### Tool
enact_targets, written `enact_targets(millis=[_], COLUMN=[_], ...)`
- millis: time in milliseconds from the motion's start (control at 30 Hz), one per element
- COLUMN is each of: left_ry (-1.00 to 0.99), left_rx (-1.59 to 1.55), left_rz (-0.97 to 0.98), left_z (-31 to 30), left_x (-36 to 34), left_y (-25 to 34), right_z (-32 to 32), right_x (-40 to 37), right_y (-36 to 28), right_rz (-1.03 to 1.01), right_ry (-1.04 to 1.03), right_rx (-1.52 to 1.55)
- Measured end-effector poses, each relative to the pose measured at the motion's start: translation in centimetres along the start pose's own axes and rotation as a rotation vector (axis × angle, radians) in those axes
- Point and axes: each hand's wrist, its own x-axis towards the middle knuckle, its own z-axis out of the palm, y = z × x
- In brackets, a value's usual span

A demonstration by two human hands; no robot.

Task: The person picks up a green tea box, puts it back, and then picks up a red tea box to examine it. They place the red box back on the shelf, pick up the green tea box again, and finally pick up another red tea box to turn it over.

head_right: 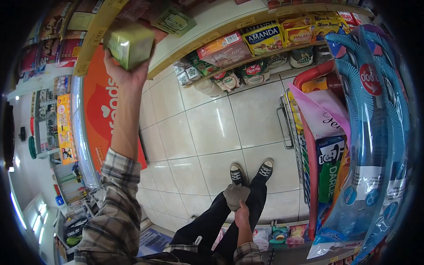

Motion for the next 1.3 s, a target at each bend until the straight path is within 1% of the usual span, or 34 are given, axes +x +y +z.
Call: enact_targets(millis=[67,100,133,233,267,300,367,467,567,667,767,867,967,1067,1100,1167,1200,1267,1300], left_ry=[0.076,0.116,0.098,-0.082,-0.122,-0.103,-0.174,-0.278,-0.256,-0.220,-0.147,0.142,0.272,0.629,0.673,0.754,0.729,0.581,0.539], left_rx=[-0.003,-0.004,0.042,0.579,0.646,0.813,0.891,1.100,1.229,1.182,1.186,0.904,0.759,1.074,1.122,1.223,1.257,1.166,1.139], left_rz=[-0.162,-0.245,-0.278,-0.082,0.054,0.183,0.270,0.553,0.535,0.475,0.778,0.797,0.632,0.384,0.340,0.257,0.257,0.387,0.399], left_z=[1.6,2.0,1.4,1.5,1.3,1.5,1.3,2.1,0.8,2.1,1.2,1.8,1.0,2.7,3.3,4.0,3.4,1.8,1.5], left_x=[-2.0,-2.6,-2.2,-1.5,-0.7,-0.4,1.5,3.3,5.2,5.1,4.9,2.7,2.4,3.0,3.6,4.9,5.4,6.7,6.8], left_y=[0.1,0.2,0.5,0.1,-0.2,-0.2,0.3,0.6,0.7,0.6,-1.2,-4.2,-9.1,-11.3,-11.2,-10.9,-11.0,-11.8,-12.0], right_z=[-0.5,-0.5,-0.5,-0.6,-0.7,-0.6,-0.6,-0.6,-0.2,-0.6,-0.8,-0.3,-0.5,-0.5,-0.5,-1.0,-0.2,0.7,0.7], right_x=[0.3,0.3,0.3,0.2,0.2,0.2,0.2,0.4,0.0,0.4,0.8,0.8,0.8,0.5,0.6,0.7,0.6,0.7,0.8], right_y=[0.0,0.0,0.1,0.2,0.2,0.2,0.2,0.3,-0.1,0.2,0.3,0.0,0.1,-0.1,-0.2,-0.3,-0.7,-1.3,-1.4], right_rz=[0.010,0.014,0.018,0.026,0.026,0.022,0.009,0.007,0.015,0.015,0.020,0.013,0.019,-0.007,-0.012,-0.019,-0.041,-0.067,-0.079], right_ry=[-0.031,-0.011,0.010,0.040,0.042,0.032,0.010,-0.001,0.024,0.028,0.017,0.039,0.016,0.026,0.010,-0.028,-0.054,-0.059,-0.053], right_rx=[0.013,0.012,0.010,0.015,0.018,0.024,0.034,0.034,0.024,0.027,0.040,0.033,0.032,0.017,0.027,0.058,0.075,0.101,0.111])
